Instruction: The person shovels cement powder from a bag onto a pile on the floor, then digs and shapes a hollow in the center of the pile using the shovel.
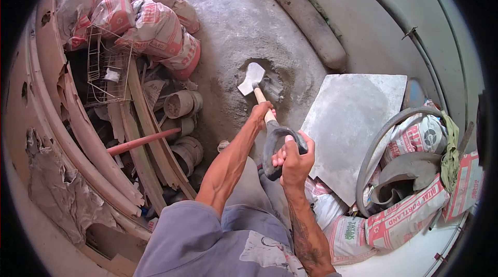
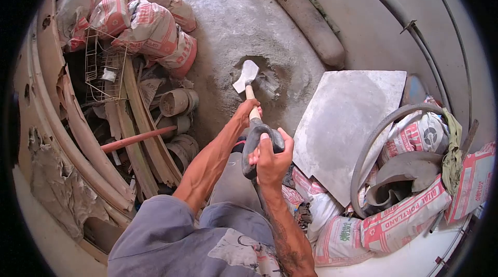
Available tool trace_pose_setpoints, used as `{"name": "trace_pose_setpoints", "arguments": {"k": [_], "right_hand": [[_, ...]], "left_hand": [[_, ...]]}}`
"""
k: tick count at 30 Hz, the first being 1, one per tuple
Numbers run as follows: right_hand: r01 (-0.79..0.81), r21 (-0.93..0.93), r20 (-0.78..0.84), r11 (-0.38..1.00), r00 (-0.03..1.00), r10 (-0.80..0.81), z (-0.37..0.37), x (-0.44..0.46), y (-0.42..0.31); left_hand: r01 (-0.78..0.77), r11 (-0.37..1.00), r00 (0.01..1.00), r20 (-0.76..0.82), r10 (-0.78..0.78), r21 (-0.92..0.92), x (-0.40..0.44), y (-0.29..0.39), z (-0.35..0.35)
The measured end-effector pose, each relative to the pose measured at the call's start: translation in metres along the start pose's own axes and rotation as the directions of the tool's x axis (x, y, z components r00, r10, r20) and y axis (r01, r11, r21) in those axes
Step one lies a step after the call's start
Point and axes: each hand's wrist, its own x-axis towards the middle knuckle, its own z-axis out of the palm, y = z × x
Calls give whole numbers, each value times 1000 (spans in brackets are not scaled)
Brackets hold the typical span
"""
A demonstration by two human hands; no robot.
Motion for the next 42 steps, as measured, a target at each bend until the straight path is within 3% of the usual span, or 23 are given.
{"name": "trace_pose_setpoints", "arguments": {"k": [2,5,6,8,9,12,14,16,19,24,29,33,37,42], "right_hand": [[-4,-46,11,999,1000,4,-2,-1,-1],[74,-323,147,944,989,-27,-9,-7,-8],[268,-444,248,855,954,-170,-14,-7,-4],[613,-580,490,537,789,-371,-28,-3,9],[634,-645,549,426,773,-319,-34,-3,12],[710,-642,716,290,690,-104,-42,5,21],[707,-673,734,218,674,80,-47,15,22],[763,-632,772,137,604,199,-53,22,27],[800,-591,754,103,503,422,-61,16,21],[830,-546,724,113,399,563,-96,-2,8],[896,-435,597,-86,359,718,-122,-9,-34],[901,-350,528,-254,414,741,-130,-12,-60],[906,-293,578,-307,423,698,-117,-16,-85],[863,-441,773,-246,505,385,-105,-22,-88]], "left_hand": [[-1,1000,1000,19,1,21,2,0,0],[13,1000,998,68,-14,14,-13,1,6],[14,1000,997,75,-14,3,-24,1,9],[23,999,995,99,-25,23,-28,-4,7],[17,1000,995,94,-18,17,-28,-8,7],[-19,996,996,89,11,93,-6,-24,-3],[-94,969,995,65,81,227,-6,-38,-7],[-117,971,993,10,117,208,-9,-49,-11],[-96,987,995,9,95,126,-19,-72,-23],[96,990,994,46,-101,107,-41,-115,-29],[198,966,971,101,-216,168,-50,-152,-2],[230,971,955,178,-237,61,-47,-164,16],[144,990,946,293,-137,-3,-69,-149,33],[-49,986,954,300,0,159,-91,-119,44]]}}
